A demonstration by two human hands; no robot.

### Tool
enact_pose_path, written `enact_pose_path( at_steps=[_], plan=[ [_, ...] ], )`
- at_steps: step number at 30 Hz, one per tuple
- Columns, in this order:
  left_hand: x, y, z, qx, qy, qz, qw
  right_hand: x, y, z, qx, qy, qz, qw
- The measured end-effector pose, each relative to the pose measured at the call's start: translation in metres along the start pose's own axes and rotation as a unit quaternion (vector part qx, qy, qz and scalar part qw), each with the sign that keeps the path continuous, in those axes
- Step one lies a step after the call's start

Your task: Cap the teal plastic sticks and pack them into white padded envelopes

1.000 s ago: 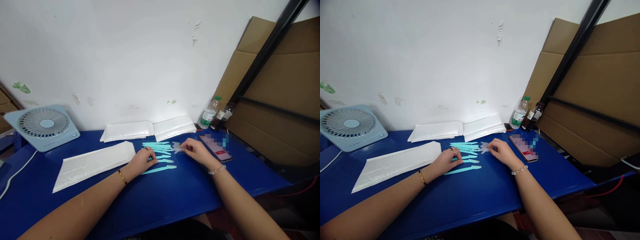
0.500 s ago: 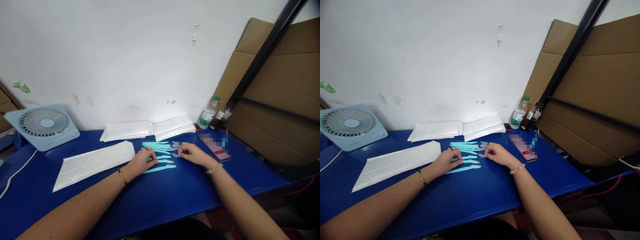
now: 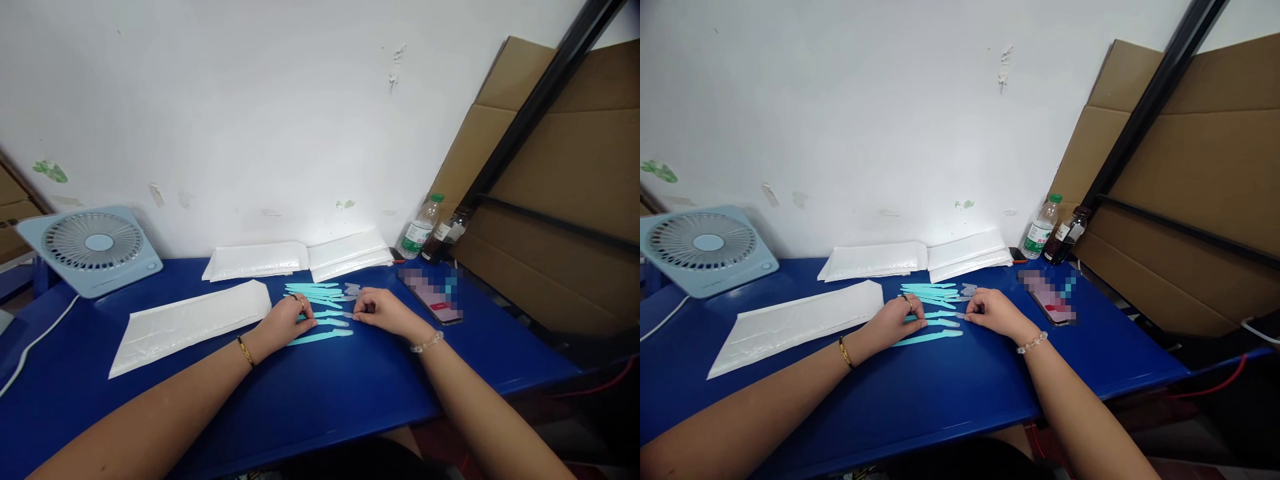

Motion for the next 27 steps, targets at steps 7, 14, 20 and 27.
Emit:
enact_pose_path(
  at_steps=[7, 14, 20, 27],
  plan=[
    [0.000, 0.002, 0.002, -0.012, -0.016, 0.020, 1.000, 0.007, -0.010, 0.014, -0.003, 0.022, -0.020, 1.000],
    [-0.004, 0.011, 0.002, -0.013, -0.035, 0.036, 0.999, 0.008, -0.013, 0.016, 0.022, 0.033, -0.044, 0.998],
    [-0.007, 0.017, -0.006, 0.083, 0.040, 0.068, 0.993, 0.019, -0.010, 0.019, -0.063, 0.090, -0.020, 0.994],
    [-0.005, 0.011, -0.004, 0.157, 0.009, 0.088, 0.984, 0.016, -0.010, 0.015, -0.034, 0.040, -0.067, 0.996]
  ],
)
Point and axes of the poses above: each hand's wrist, its own x-axis towards the middle knuckle, its own z-axis out of the palm, y = z × x, the point moved 3 cm from there along x, towards the middle knuckle
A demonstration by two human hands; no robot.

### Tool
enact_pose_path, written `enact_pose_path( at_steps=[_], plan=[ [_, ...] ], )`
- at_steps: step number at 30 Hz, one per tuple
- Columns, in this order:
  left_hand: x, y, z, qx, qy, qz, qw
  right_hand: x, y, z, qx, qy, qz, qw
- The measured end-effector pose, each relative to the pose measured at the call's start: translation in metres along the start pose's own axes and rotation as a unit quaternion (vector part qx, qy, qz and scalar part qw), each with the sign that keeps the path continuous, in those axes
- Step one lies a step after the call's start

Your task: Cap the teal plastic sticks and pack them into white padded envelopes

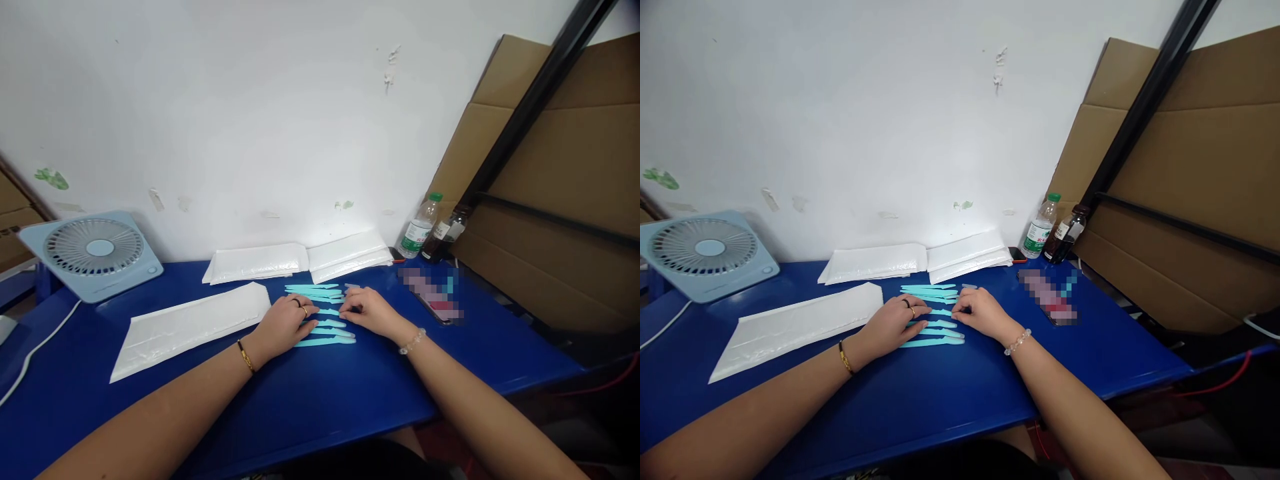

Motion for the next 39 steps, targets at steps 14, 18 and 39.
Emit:
enact_pose_path(
  at_steps=[14, 18, 39],
  plan=[
    [0.000, 0.000, -0.002, -0.046, -0.016, 0.004, 0.999, -0.026, 0.037, -0.042, 0.047, -0.051, 0.074, 0.995],
    [0.000, 0.001, -0.002, -0.046, -0.021, 0.001, 0.999, -0.021, 0.033, -0.029, 0.064, -0.043, 0.080, 0.994],
    [0.000, 0.000, 0.001, -0.066, -0.034, -0.004, 0.997, -0.017, 0.015, -0.005, 0.167, -0.030, 0.132, 0.977]
  ],
)
Point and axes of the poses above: each hand's wrist, its own x-axis towards the middle knuckle, its own z-axis out of the palm, y = z × x, the point moved 3 cm from there along x, towards the middle knuckle
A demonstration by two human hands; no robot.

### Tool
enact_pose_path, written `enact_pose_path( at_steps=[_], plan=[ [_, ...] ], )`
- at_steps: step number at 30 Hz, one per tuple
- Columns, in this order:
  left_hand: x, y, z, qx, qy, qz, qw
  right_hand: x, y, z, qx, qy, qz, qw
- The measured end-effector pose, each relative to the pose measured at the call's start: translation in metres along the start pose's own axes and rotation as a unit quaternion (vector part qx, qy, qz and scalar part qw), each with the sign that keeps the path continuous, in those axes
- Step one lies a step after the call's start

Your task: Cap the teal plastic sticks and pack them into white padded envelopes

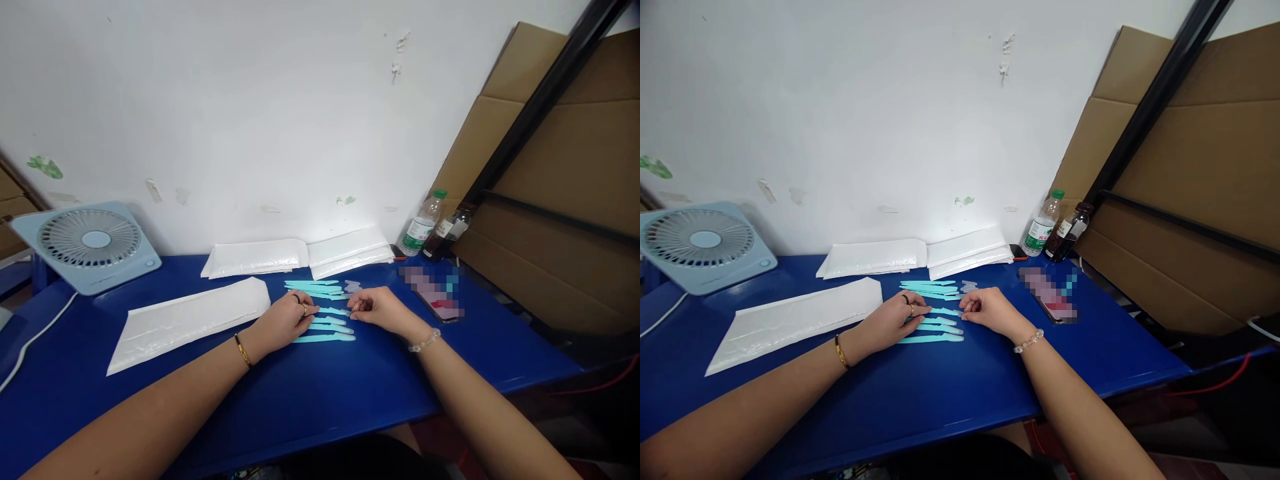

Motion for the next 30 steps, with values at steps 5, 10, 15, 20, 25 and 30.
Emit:
enact_pose_path(
  at_steps=[5, 10, 15, 20, 25, 30],
  plan=[
    [-0.001, 0.007, 0.000, 0.009, -0.025, 0.027, 0.999, 0.005, -0.004, 0.014, 0.023, 0.019, -0.012, 0.999],
    [-0.001, 0.008, -0.004, 0.047, -0.020, 0.048, 0.998, 0.002, -0.007, -0.002, -0.038, 0.051, -0.044, 0.997],
    [-0.001, -0.003, -0.006, 0.099, 0.014, -0.002, 0.995, 0.000, 0.011, -0.032, -0.189, 0.122, -0.078, 0.971],
    [-0.001, -0.002, -0.003, 0.114, -0.009, 0.022, 0.993, 0.002, 0.022, -0.033, -0.195, 0.065, -0.076, 0.976],
    [-0.002, 0.006, -0.006, 0.108, -0.010, 0.027, 0.994, -0.001, 0.015, -0.031, -0.152, 0.019, -0.058, 0.986],
    [-0.004, 0.014, -0.006, 0.096, -0.020, 0.051, 0.994, -0.002, 0.008, -0.026, -0.120, 0.000, -0.069, 0.990]
  ],
)
Point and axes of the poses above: each hand's wrist, its own x-axis towards the middle knuckle, its own z-axis out of the palm, y = z × x, the point moved 3 cm from there along x, towards the middle knuckle
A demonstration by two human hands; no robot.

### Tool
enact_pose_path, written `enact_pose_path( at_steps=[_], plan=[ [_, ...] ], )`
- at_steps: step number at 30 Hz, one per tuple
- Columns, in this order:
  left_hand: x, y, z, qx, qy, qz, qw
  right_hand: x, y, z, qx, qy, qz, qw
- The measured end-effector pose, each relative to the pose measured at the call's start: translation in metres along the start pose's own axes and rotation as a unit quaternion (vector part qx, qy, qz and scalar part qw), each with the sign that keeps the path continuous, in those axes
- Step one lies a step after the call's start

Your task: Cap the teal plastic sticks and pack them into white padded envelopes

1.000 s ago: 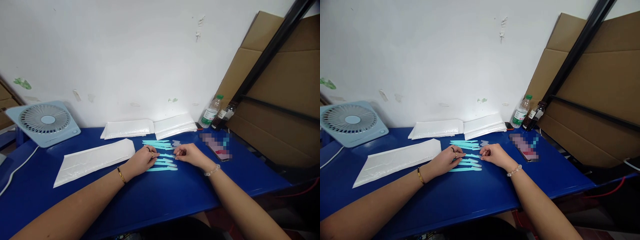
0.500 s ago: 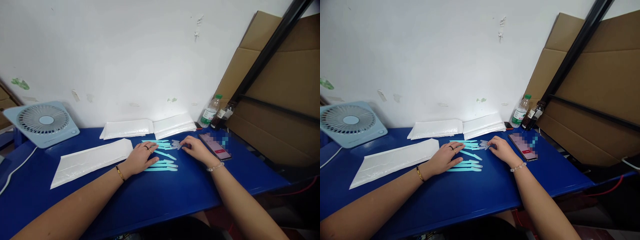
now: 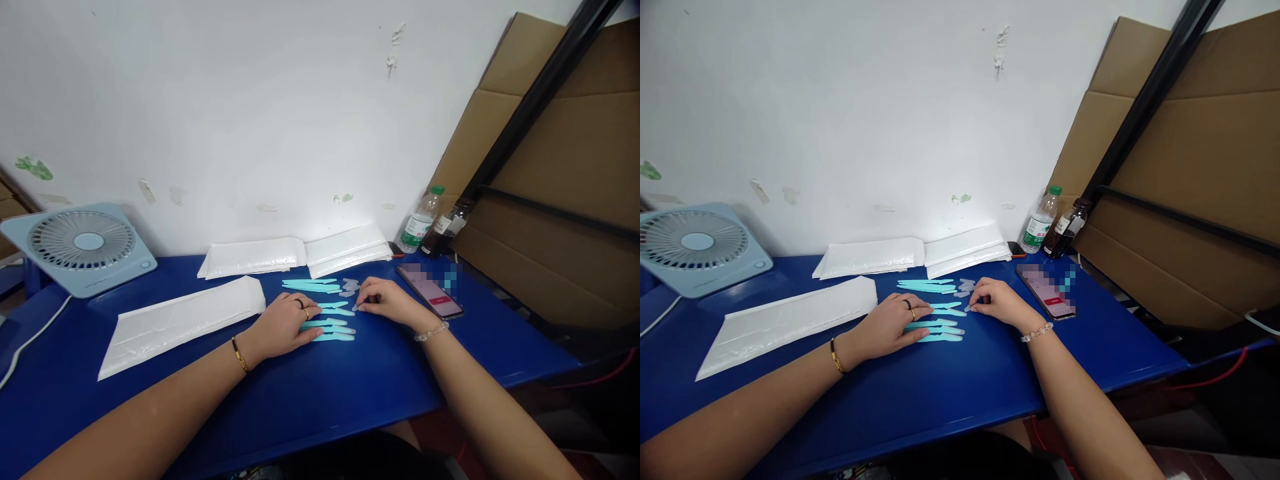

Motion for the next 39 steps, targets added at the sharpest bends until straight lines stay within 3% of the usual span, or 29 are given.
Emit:
enact_pose_path(
  at_steps=[11, 17, 24, 32, 39],
  plan=[
    [0.000, -0.005, 0.005, -0.065, -0.011, 0.004, 0.998, 0.007, -0.010, 0.013, 0.047, 0.047, 0.026, 0.997],
    [0.000, 0.000, 0.001, -0.095, -0.011, 0.012, 0.995, 0.009, -0.022, 0.019, 0.079, 0.014, 0.027, 0.996],
    [0.002, -0.020, 0.000, -0.017, 0.048, -0.054, 0.997, 0.012, -0.010, 0.012, -0.064, 0.074, -0.021, 0.995],
    [0.000, -0.026, 0.004, 0.033, 0.029, -0.078, 0.996, 0.011, 0.002, 0.010, -0.028, 0.057, 0.038, 0.997],
    [0.001, -0.026, 0.005, 0.049, 0.023, -0.090, 0.995, 0.009, 0.001, 0.010, -0.027, 0.052, 0.027, 0.998]
  ],
)
Point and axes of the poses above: each hand's wrist, its own x-axis towards the middle knuckle, its own z-axis out of the palm, y = z × x, the point moved 3 cm from there along x, towards the middle knuckle
